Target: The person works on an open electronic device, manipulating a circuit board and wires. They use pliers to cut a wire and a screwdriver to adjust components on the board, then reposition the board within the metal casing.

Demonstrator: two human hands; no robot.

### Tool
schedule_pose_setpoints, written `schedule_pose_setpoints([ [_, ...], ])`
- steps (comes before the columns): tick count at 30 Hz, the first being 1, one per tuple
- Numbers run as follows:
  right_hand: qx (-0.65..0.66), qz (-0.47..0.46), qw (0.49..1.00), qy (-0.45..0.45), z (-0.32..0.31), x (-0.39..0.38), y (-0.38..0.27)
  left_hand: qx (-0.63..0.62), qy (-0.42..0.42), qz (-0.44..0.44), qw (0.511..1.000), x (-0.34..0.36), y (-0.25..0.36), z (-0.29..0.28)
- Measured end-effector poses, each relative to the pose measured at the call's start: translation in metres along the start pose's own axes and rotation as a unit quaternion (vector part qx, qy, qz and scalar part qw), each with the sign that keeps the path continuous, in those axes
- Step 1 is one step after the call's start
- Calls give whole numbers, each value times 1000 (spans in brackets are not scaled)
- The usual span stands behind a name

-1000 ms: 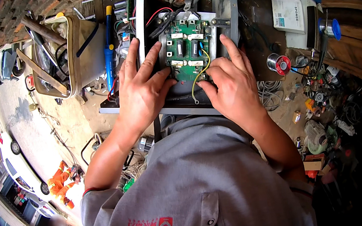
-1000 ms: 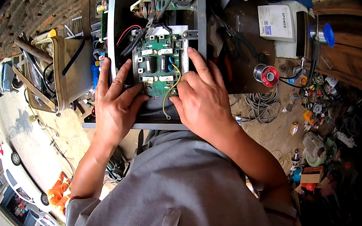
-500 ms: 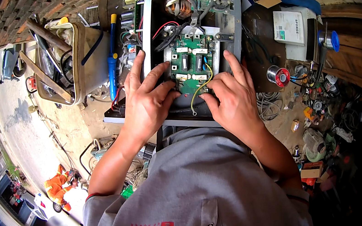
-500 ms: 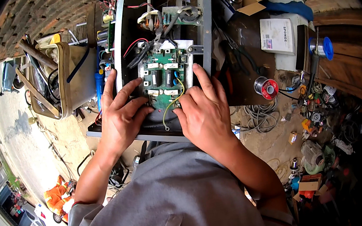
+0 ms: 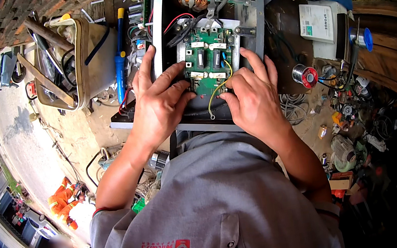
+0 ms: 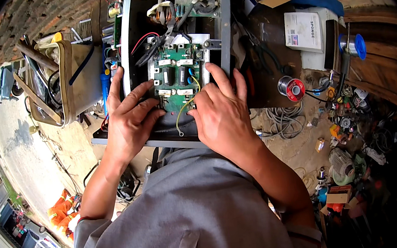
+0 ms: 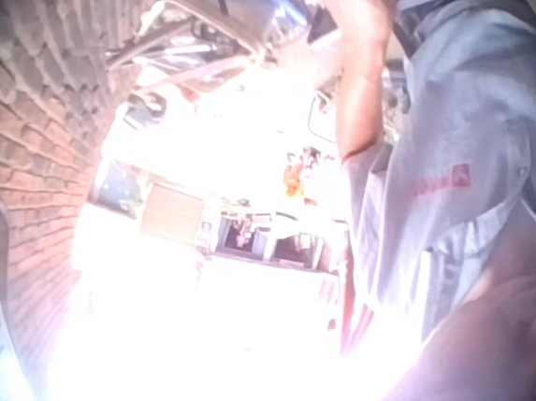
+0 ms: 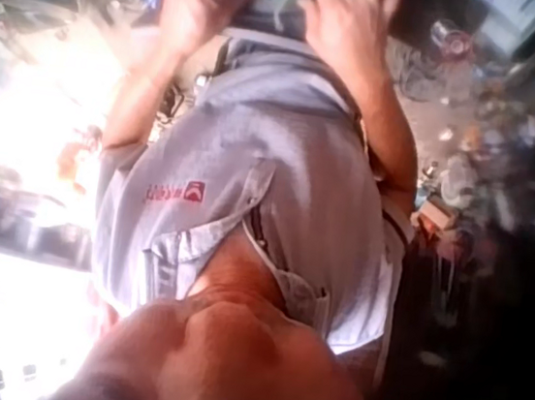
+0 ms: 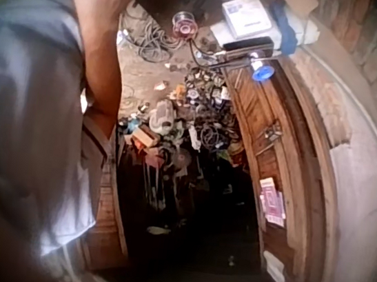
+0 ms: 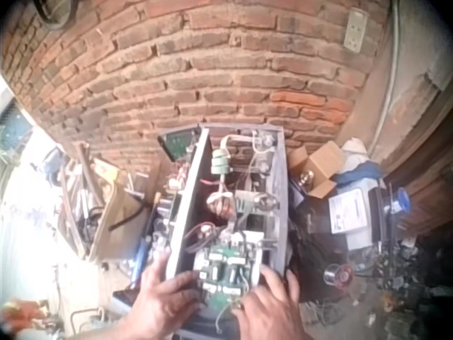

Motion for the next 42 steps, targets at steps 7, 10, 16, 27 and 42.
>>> schedule_pose_setpoints([
  [7,14,-4,1000,3,-1,0,2,-17,0,11,1000,0,-1,-2],
  [10,26,-9,1000,5,-3,0,2,-26,-4,13,1000,-1,-2,-1],
  [16,31,-19,999,2,-7,2,1,-15,2,25,1000,-1,2,-3],
  [27,-39,-62,983,166,-46,24,7,42,6,41,998,-1,9,-1],
  [42,-178,-28,977,-115,-21,97,41,172,56,-85,980,30,43,7],
])
Point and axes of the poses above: each hand's wrist, its own x-axis towards the middle knuckle, its own z-axis out of the palm, y = z × x, the point moved 8 cm from there along x, towards the middle knuckle, and after that the axes turned 10 degrees about x, right-handed, at the moved point
